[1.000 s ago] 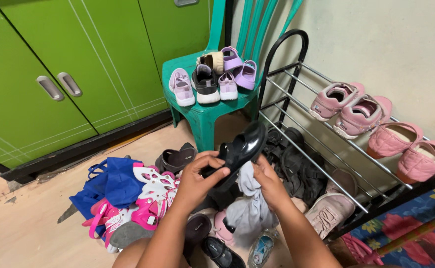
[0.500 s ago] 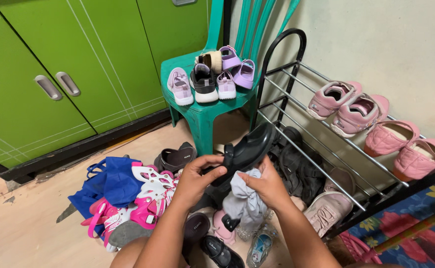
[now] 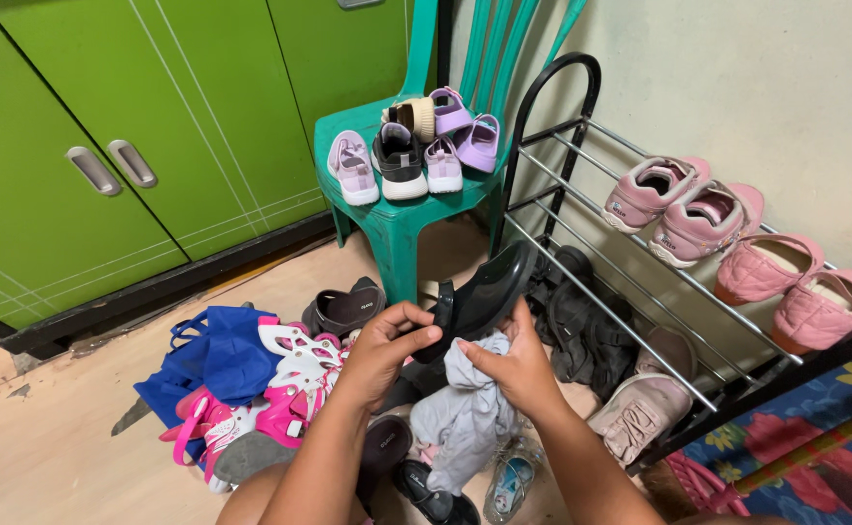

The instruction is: The person sits on the floor and wipes several pairs of shoes with a cloth, including black sandals, sparkly flats, and white sneakers. They place some cleaned shoes on a metal rack and pack others into a blue bag.

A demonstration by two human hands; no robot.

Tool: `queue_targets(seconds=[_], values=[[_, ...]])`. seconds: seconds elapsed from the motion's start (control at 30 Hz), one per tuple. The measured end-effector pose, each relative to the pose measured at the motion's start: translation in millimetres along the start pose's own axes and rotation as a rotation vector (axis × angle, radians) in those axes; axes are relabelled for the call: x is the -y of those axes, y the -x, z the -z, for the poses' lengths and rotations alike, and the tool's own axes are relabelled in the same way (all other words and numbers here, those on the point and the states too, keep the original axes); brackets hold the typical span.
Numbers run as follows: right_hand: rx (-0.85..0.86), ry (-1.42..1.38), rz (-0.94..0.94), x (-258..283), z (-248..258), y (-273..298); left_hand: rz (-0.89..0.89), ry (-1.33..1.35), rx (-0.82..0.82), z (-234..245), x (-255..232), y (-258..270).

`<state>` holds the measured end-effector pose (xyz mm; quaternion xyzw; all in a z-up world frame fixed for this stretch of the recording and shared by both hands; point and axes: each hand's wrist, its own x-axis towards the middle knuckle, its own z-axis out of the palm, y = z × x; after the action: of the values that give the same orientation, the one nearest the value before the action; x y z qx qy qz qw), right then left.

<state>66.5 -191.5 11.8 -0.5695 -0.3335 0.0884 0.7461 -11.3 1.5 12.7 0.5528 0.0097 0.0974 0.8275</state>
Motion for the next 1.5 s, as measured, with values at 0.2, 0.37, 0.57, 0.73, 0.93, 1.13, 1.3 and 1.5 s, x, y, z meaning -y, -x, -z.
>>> queue_targets(seconds=[0.2, 0.37, 0.57, 0.73, 0.93, 1.13, 1.3, 1.5], values=[[-0.01, 0.0, 0.01, 0, -1, 1, 0.015, -0.103, 0.059, 1, -5, 2], [-0.009, -0.002, 0.025, 6, -3, -1, -0.032, -0.039, 0.015, -5, 5, 1], [-0.022, -0.143, -0.053, 12, -5, -2, 0.01, 0.134, 0.007, -4, 17, -4], [-0.024, -0.139, -0.051, 11, -8, -1, 0.01, 0.138, 0.052, -7, 14, -4], [-0.035, -0.002, -0.008, 6, -9, 2, 0.036, -0.036, 0.027, -11, 5, -1], [-0.064, -0.014, -0.028, 2, -4, 4, -0.069, -0.241, 0.018, -21, 6, -2], [-0.155, -0.027, -0.042, -12, 7, 5, -0.493, -0.785, -0.044, -26, -8, 1], [-0.17, -0.421, -0.234, -35, 36, 2, -0.171, -0.214, 0.005, -54, -7, -4]])
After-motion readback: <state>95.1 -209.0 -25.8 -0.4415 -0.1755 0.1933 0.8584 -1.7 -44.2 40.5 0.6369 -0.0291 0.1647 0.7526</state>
